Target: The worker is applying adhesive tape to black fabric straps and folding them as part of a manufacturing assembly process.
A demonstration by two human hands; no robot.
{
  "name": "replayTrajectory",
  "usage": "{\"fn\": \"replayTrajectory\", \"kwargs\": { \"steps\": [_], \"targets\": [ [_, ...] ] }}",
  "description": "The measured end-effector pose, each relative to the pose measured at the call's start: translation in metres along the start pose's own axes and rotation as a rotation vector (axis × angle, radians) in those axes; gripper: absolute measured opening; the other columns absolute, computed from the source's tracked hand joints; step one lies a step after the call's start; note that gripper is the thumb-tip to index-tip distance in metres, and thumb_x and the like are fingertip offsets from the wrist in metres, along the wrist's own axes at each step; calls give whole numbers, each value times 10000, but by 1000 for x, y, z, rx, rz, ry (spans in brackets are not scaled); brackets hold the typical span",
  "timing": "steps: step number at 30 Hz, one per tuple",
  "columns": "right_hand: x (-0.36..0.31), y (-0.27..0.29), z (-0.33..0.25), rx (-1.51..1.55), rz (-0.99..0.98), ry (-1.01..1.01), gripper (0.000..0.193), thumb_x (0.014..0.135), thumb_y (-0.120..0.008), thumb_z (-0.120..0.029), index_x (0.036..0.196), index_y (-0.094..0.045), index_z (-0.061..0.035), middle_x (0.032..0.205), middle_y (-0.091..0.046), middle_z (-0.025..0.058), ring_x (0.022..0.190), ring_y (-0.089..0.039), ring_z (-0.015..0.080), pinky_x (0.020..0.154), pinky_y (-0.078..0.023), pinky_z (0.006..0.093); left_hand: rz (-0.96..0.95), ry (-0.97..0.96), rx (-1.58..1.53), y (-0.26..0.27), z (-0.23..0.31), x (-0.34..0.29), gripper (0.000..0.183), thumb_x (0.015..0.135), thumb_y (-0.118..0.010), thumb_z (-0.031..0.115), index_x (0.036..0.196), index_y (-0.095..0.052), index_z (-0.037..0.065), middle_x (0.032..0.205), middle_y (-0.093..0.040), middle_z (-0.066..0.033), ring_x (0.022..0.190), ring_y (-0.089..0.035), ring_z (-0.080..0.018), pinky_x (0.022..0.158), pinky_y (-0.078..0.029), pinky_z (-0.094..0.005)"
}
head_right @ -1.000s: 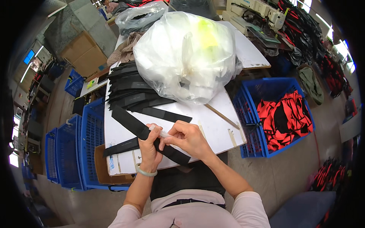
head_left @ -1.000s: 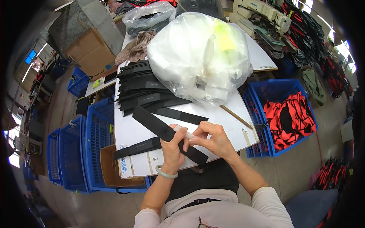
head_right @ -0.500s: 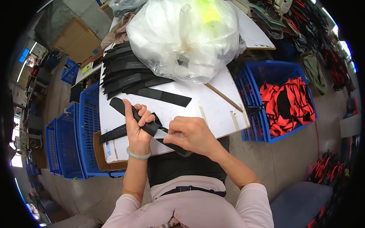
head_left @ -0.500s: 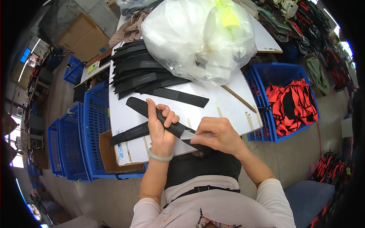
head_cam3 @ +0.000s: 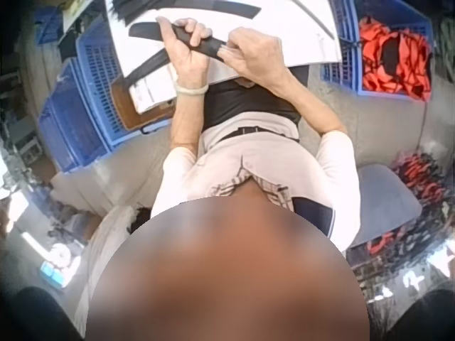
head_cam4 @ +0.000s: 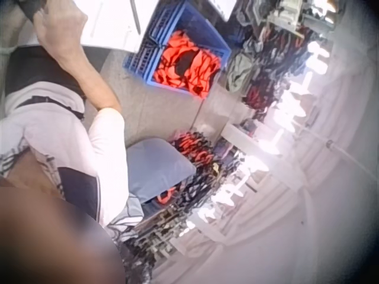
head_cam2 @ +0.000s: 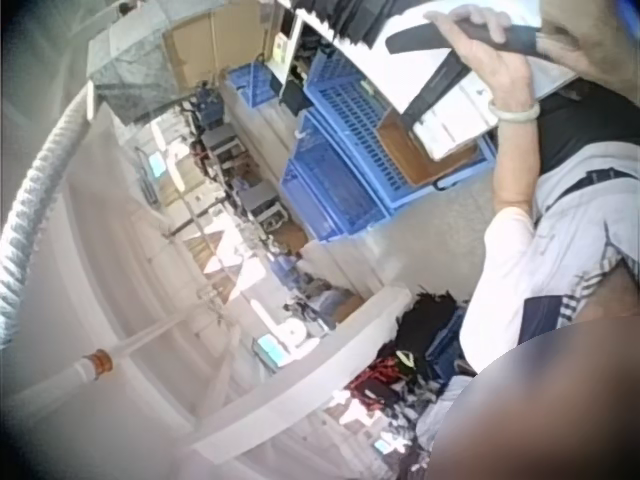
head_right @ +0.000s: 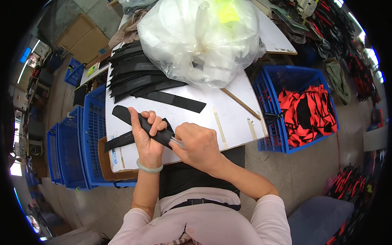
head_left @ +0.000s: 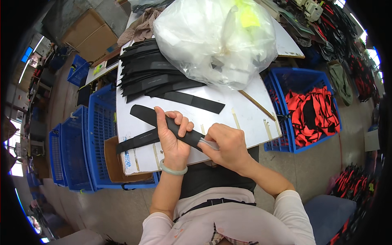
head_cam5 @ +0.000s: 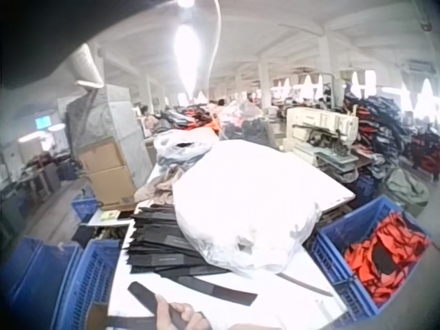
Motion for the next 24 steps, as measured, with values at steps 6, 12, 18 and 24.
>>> {"fn": "replayTrajectory", "kwargs": {
  "steps": [6, 12, 18, 24],
  "targets": [
    [-1, -4, 2, 8, -15, -14, 283, 709, -794, -144, 701, -533, -34, 623, -534, 79, 532, -540, 226, 480, -416, 339, 4, 34, -44, -3, -4, 1, 453, 911, -613, 521, 713, -562, 117, 615, -450, 4, 428, -355, -99, 488, -374, -262],
    [4, 1, 3, 148, -96, -30, 285, 735, -806, -145, 763, -553, -14, 732, -573, 99, 559, -556, 222, 498, -433, 317, 10, 13, -97, 6, 8, 5, 468, 908, -624, 512, 712, -558, 92, 611, -432, -3, 430, -347, -98, 484, -372, -255],
    [-5, 2, 5, 174, -175, -50, 237, 757, -786, -60, 783, -557, -5, 814, -599, 106, 598, -577, 212, 506, -446, 298, 64, 44, -172, 1, 3, 4, 454, 904, -636, 502, 716, -537, 101, 613, -431, -3, 428, -340, -97, 484, -368, -247],
    [1, -4, -7, 185, -85, 118, 194, 755, -776, -36, 804, -592, -3, 839, -618, 102, 615, -604, 217, 538, -486, 312, 93, 42, -125, 4, 0, 3, 407, 930, -636, 425, 735, -504, 93, 625, -398, 3, 432, -316, -87, 474, -354, -235]
  ]
}}
Point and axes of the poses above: each hand's wrist, its own x-axis towards the middle knuckle, its own y-axis out of the back of the hand, z = x × y, the point moved 8 cm from there along x, towards the middle knuckle
